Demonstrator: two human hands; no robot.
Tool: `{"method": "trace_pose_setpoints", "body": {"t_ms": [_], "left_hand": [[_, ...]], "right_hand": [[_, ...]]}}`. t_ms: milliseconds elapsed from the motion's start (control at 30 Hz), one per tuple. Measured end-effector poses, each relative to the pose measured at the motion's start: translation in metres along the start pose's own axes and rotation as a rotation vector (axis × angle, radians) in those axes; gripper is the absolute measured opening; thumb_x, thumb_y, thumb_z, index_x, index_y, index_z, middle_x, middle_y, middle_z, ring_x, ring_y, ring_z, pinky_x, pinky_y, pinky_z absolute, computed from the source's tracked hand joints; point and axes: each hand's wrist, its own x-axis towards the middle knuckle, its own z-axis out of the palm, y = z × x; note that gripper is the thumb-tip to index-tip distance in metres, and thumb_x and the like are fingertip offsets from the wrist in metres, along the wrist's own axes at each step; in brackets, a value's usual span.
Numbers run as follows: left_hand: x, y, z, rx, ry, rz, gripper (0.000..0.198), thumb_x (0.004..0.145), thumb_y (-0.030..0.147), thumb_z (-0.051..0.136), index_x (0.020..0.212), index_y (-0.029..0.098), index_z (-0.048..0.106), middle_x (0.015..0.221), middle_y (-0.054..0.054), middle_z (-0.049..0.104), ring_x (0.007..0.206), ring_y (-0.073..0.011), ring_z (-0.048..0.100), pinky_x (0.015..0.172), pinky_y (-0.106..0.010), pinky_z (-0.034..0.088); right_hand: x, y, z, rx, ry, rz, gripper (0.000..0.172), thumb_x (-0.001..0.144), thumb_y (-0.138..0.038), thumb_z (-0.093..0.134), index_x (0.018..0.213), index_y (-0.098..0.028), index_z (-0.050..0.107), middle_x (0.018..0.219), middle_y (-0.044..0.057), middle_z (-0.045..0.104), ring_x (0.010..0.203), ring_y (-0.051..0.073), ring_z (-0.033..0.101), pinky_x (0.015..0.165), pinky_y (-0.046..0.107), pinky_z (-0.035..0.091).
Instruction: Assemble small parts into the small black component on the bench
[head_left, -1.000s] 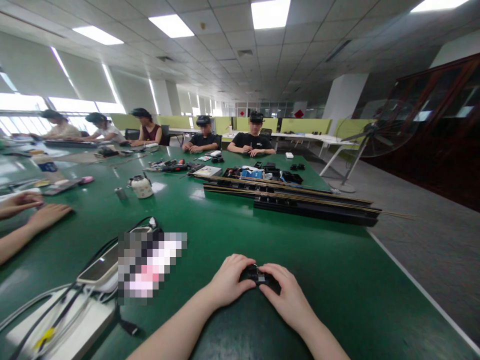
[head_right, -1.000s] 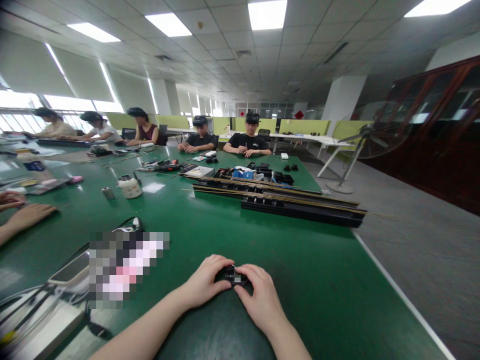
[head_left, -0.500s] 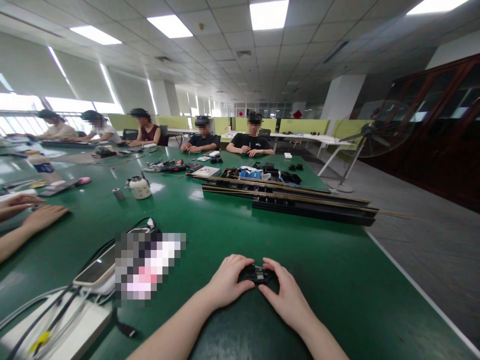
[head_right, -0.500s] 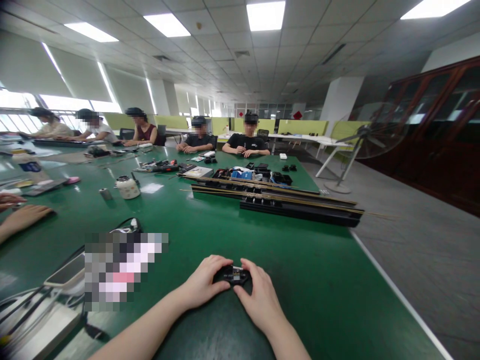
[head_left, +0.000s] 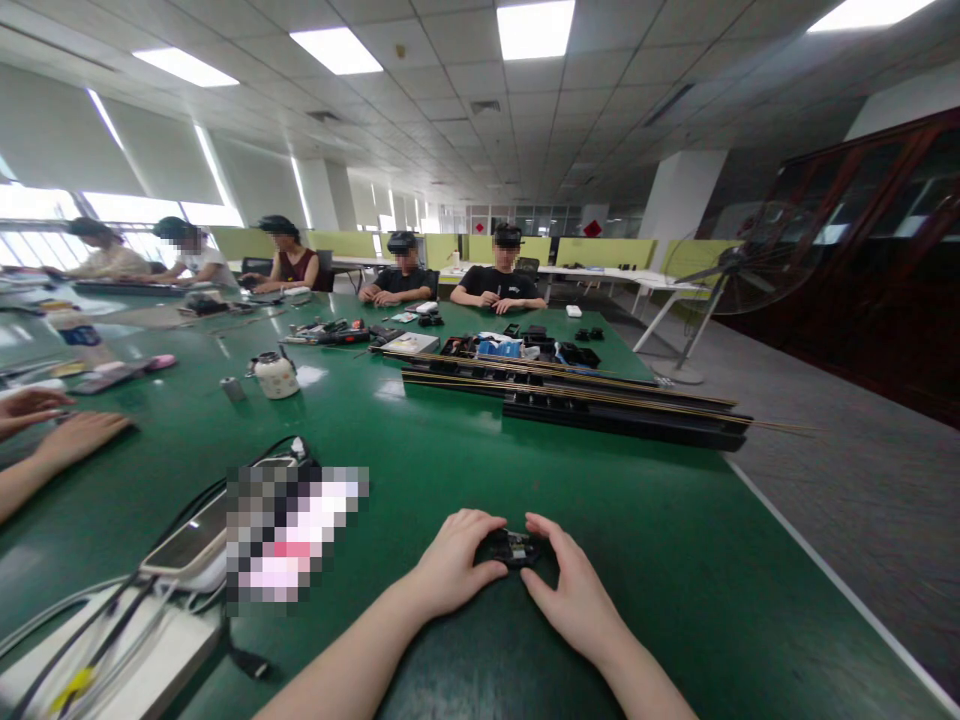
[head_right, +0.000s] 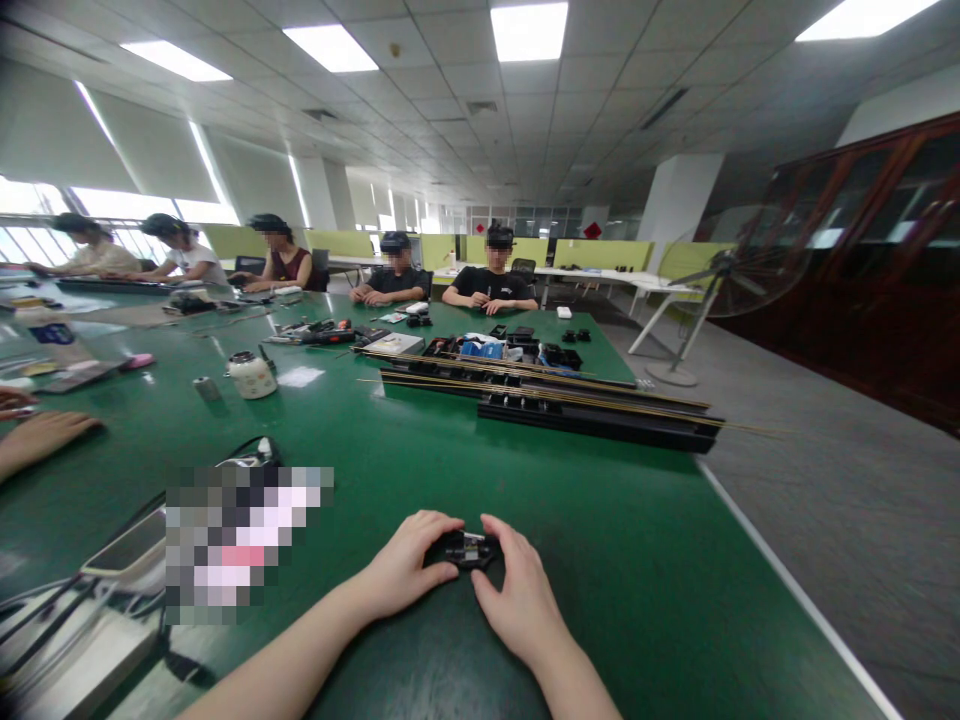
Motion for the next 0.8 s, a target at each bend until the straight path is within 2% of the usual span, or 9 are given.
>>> {"method": "trace_pose_setpoints", "body": {"t_ms": [200, 533, 800], "left_hand": [[0.0012, 0.0002, 0.0006, -0.002, -0.003, -0.005, 0.045, 0.074, 0.021, 0.069, 0.116, 0.023, 0.052, 0.11, -0.004, 0.059, 0.103, -0.0229, 0.05, 0.092, -0.036, 0.038], [0.002, 0.0036, -0.0011, -0.024, -0.004, -0.011, 0.047, 0.073, 0.015, 0.068, 0.116, 0.024, 0.052, 0.113, -0.004, 0.058, 0.106, -0.0236, 0.05, 0.094, -0.039, 0.037], [0.0019, 0.0001, 0.0033, -0.009, 0.01, -0.003, 0.049, 0.072, 0.018, 0.068, 0.118, 0.023, 0.05, 0.112, -0.006, 0.058, 0.106, -0.0245, 0.05, 0.094, -0.039, 0.038]], "right_hand": [[-0.0008, 0.0027, -0.0013, 0.025, 0.009, -0.036, 0.058, 0.065, -0.009, 0.046, 0.121, -0.023, 0.046, 0.123, 0.005, 0.054, 0.117, 0.019, 0.048, 0.104, 0.04, 0.033], [0.0003, 0.0014, -0.004, 0.021, -0.009, 0.005, 0.055, 0.067, -0.008, 0.044, 0.121, -0.022, 0.046, 0.117, 0.006, 0.058, 0.114, 0.018, 0.051, 0.103, 0.039, 0.035], [-0.0002, -0.0004, -0.005, 0.0, -0.005, 0.001, 0.053, 0.068, -0.008, 0.043, 0.119, -0.022, 0.047, 0.111, 0.006, 0.061, 0.108, 0.018, 0.054, 0.099, 0.037, 0.038]]}}
